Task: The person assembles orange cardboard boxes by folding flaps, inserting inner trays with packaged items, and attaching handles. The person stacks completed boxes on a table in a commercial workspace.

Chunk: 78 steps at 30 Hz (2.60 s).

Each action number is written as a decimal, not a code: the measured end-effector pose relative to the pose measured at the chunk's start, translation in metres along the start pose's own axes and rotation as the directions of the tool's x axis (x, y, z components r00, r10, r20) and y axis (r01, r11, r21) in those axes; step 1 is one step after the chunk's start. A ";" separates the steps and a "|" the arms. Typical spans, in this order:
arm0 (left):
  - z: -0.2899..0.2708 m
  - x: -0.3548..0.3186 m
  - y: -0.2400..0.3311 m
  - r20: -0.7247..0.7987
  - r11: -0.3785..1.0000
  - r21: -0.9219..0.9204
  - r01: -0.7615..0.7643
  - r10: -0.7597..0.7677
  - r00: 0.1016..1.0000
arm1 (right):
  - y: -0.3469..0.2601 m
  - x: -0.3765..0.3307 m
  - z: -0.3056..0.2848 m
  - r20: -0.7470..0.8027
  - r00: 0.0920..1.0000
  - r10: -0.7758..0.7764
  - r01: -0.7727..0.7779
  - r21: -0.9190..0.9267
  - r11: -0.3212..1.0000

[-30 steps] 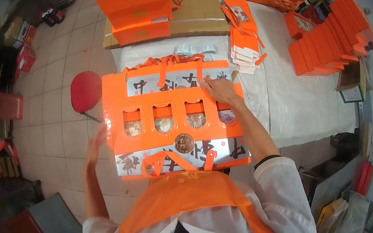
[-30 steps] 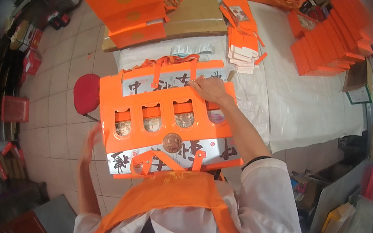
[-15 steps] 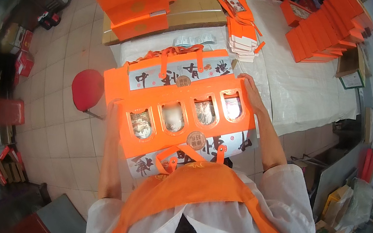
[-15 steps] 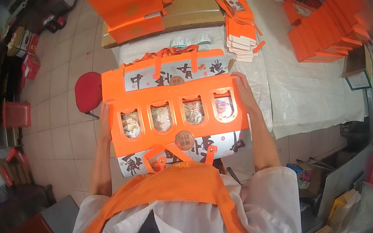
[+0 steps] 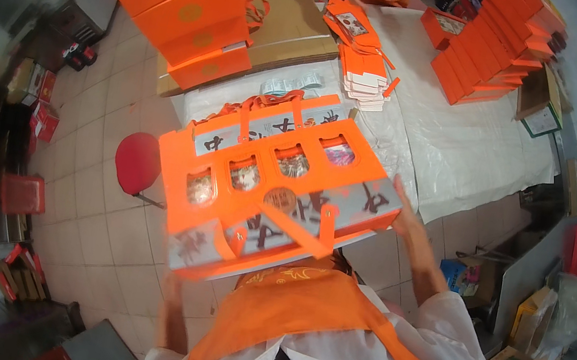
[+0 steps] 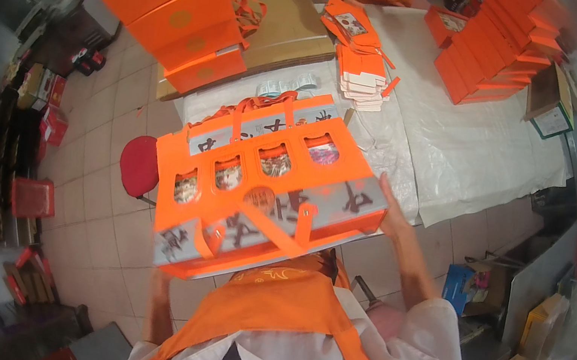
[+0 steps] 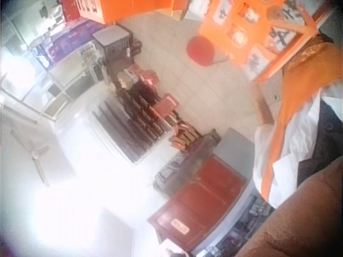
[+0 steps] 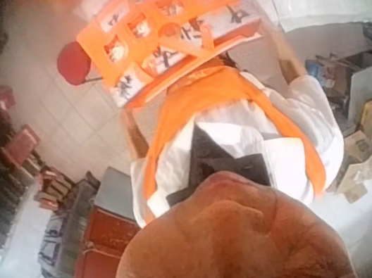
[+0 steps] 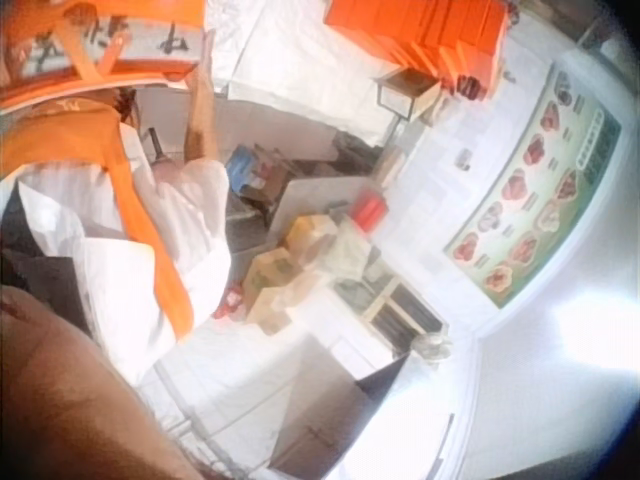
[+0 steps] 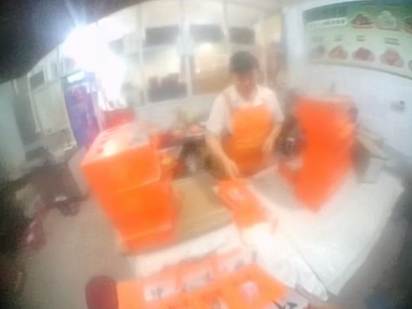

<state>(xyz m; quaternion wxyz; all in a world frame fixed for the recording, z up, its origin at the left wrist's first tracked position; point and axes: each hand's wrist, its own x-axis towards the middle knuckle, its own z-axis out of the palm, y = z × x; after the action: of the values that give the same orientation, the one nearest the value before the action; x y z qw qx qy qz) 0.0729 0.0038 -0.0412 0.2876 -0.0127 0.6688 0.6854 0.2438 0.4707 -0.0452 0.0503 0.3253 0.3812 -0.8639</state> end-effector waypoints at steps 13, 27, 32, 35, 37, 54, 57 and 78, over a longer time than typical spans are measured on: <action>0.030 0.001 0.117 -0.172 0.694 0.596 0.403 -0.380 0.909 | -0.093 0.011 0.066 -0.064 0.987 -0.145 0.054 -0.725 0.686; 0.137 0.121 0.176 0.324 0.557 0.824 -0.105 -0.311 0.893 | 0.046 -0.063 0.073 -0.107 0.993 0.047 -0.075 -0.274 0.959; 0.194 0.096 0.183 0.450 0.867 0.398 -0.300 0.100 0.887 | 0.036 -0.040 0.133 0.374 0.919 -0.125 0.039 0.230 0.972; 0.218 0.048 0.186 0.643 0.372 0.693 -0.618 0.070 0.763 | 0.003 -0.051 0.165 0.452 0.882 -0.137 0.010 0.272 0.962; 0.231 0.014 0.181 0.914 -0.114 0.374 -0.921 0.211 0.345 | -0.016 -0.058 0.187 0.440 0.868 -0.229 0.169 0.171 0.971; 0.074 0.146 0.056 0.297 0.952 0.253 0.172 -0.246 0.923 | -0.214 -0.084 0.258 0.483 0.870 -0.103 0.153 -0.067 0.986; 0.134 0.152 0.012 0.651 0.928 -0.020 0.373 -0.272 0.709 | -0.246 -0.131 0.277 0.365 0.918 -0.154 0.211 -0.121 0.970; 0.169 -0.043 -0.023 0.920 0.338 -0.345 0.876 -0.063 0.387 | -0.106 -0.297 0.289 -0.276 0.507 -0.817 0.399 -0.764 0.506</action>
<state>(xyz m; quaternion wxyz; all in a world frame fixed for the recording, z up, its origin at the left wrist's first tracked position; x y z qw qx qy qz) 0.1804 0.1426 -0.0275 0.7180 -0.0699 0.0137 0.6924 0.2892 0.2983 0.3432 -0.3034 0.3809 0.7253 -0.4867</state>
